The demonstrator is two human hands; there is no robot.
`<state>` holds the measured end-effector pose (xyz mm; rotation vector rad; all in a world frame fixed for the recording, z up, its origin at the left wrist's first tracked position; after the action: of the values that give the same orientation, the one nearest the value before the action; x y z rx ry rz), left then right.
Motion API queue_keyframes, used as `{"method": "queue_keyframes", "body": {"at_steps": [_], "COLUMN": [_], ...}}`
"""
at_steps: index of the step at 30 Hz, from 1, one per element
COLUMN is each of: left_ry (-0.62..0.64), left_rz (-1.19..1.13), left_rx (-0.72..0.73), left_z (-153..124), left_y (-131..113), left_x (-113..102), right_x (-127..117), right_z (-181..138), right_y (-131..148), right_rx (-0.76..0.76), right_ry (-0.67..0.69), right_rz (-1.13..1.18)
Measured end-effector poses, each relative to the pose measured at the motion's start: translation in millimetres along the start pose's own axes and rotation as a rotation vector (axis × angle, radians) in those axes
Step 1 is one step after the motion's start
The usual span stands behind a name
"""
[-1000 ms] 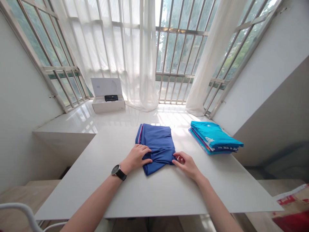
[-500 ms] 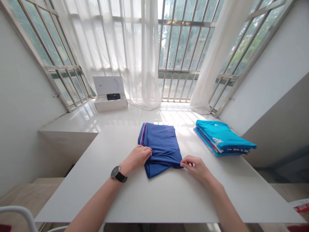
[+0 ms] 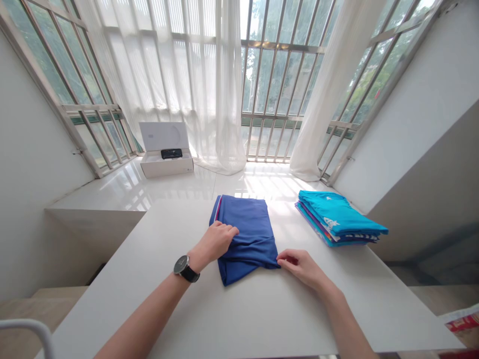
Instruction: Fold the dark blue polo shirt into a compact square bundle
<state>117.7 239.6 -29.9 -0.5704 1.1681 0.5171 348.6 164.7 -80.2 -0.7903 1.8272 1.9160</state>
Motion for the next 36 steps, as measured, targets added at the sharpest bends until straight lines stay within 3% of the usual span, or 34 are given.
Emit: {"method": "queue_keyframes", "body": {"at_steps": [5,10,13,16,36], "left_ry": [0.041,0.077,0.120,0.121,0.050], "left_rz": [-0.034,-0.064,-0.060,-0.061,-0.050], "left_rx": [0.063,0.050,-0.021,-0.024,-0.039], "left_z": [75.9,116.1,117.1,114.5,112.1], "left_y": [-31.1,-38.2,-27.0,-22.0,-23.8], "left_x": [12.0,66.5,98.2,110.9,103.2], "right_x": [0.8,2.2,4.2,5.7,2.3], "right_z": [-3.0,-1.0,0.0,-0.1,0.2], "right_y": [1.5,5.3,5.6,4.4,6.3], "right_rx": [0.019,-0.023,-0.038,-0.032,-0.051], "right_ry": [0.039,0.016,0.018,0.034,0.018], "right_rz": [0.012,-0.042,-0.110,-0.160,-0.073]}}
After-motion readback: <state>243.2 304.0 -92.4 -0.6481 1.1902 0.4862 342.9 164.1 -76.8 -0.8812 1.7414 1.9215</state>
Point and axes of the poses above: each hand's wrist, its own z-axis towards the middle knuckle, its own x-axis out of the palm, y = z × x, the point moved 8 cm from there along z, towards the middle knuckle, and after that the axes turned 3 degrees about -x, right-handed, at the moved point
